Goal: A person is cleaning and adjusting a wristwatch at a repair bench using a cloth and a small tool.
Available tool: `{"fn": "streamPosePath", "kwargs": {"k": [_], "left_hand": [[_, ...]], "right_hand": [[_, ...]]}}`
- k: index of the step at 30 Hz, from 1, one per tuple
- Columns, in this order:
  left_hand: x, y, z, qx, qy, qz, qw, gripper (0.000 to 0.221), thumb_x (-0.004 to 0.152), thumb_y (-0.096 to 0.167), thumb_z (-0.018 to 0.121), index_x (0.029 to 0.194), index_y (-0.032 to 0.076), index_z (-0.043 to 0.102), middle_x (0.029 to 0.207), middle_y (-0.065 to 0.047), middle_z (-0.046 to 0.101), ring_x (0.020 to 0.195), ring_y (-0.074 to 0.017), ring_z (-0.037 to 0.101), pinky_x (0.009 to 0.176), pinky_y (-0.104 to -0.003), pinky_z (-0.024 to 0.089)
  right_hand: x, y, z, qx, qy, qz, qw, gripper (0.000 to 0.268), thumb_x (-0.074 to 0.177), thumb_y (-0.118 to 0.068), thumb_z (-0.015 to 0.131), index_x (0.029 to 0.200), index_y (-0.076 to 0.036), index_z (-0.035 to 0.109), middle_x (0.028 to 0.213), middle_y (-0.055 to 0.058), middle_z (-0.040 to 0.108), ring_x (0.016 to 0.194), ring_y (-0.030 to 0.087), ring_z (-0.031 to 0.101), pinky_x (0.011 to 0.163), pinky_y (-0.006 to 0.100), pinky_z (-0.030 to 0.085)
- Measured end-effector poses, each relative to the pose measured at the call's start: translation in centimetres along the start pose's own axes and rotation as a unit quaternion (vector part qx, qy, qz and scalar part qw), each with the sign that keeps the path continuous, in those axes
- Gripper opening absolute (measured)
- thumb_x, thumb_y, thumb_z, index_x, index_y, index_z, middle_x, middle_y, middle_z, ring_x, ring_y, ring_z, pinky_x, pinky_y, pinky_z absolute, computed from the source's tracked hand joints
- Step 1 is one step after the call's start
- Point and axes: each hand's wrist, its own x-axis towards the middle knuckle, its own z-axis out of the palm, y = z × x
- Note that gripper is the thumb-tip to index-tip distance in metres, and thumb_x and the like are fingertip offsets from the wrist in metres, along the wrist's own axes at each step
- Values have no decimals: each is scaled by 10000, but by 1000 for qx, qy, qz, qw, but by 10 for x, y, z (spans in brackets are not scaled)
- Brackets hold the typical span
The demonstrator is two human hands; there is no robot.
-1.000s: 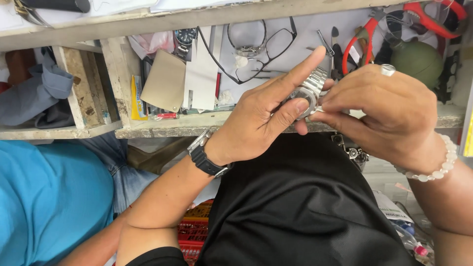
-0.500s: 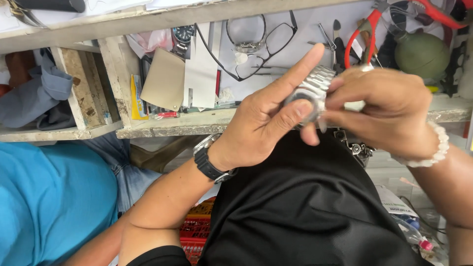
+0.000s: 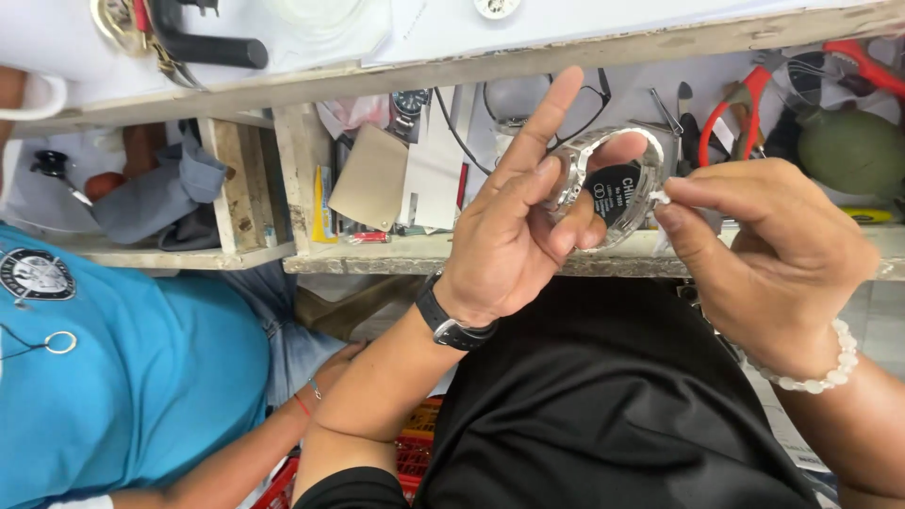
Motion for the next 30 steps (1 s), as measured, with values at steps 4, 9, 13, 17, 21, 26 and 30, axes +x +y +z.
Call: {"fn": "streamPosePath", "kwargs": {"k": [4,9,13,17,21,26,30], "left_hand": [[-1,1,8,36,32,-19,999,683,1143,191,450,1755,236,152,1464,-239,568,644,-100,448,773,-284,460],[-2,-9,8,43,28,-10,999,739,1116,204,495,1760,220,133,1443,-249,578,660,-108,498,724,-259,478],[-4,-7,1,68,42,44,996,666,1111,131,517,1717,178,246,1357,-281,649,653,-100,519,610,-205,457],[-6,3,-10,206,134,132,960,646,1010,123,653,1600,87,393,1367,-65,541,916,-147,565,648,-227,517],[-7,-6,-17,167,158,131,964,463,1001,136,729,1419,43,555,1006,-135,735,636,-107,590,664,-251,523],[0,-17,-17,151,140,115,972,276,1015,120,696,1263,58,590,1058,-171,725,694,-171,651,706,-302,577],[-2,-16,-7,212,148,84,962,202,1036,226,645,1176,94,582,1074,-151,723,728,-221,717,709,-325,608]], "right_hand": [[10,-1,3,-3,20,-105,994,148,993,210,821,1045,151,695,951,300,684,820,379,650,740,415,505],[31,-14,11,-5,-28,-189,982,94,1001,124,748,1079,80,717,994,226,700,855,343,687,802,417,571],[25,7,2,-106,-50,-166,979,66,1061,80,727,1107,35,742,970,148,709,776,295,603,696,391,464],[18,46,-34,-222,-130,-120,959,187,1076,-37,772,1253,15,742,1285,224,728,1115,405,704,1037,511,546],[-2,83,-75,-500,-138,-76,851,531,1014,-506,884,1388,-139,795,1337,109,751,1158,291,700,1002,387,571],[-24,130,-78,-595,-167,6,786,562,981,-521,772,1458,-223,771,1138,84,713,941,285,732,814,367,610],[-26,113,-70,-311,-76,14,947,288,1129,162,746,1409,163,811,1249,288,578,1098,367,644,1058,425,548]]}}
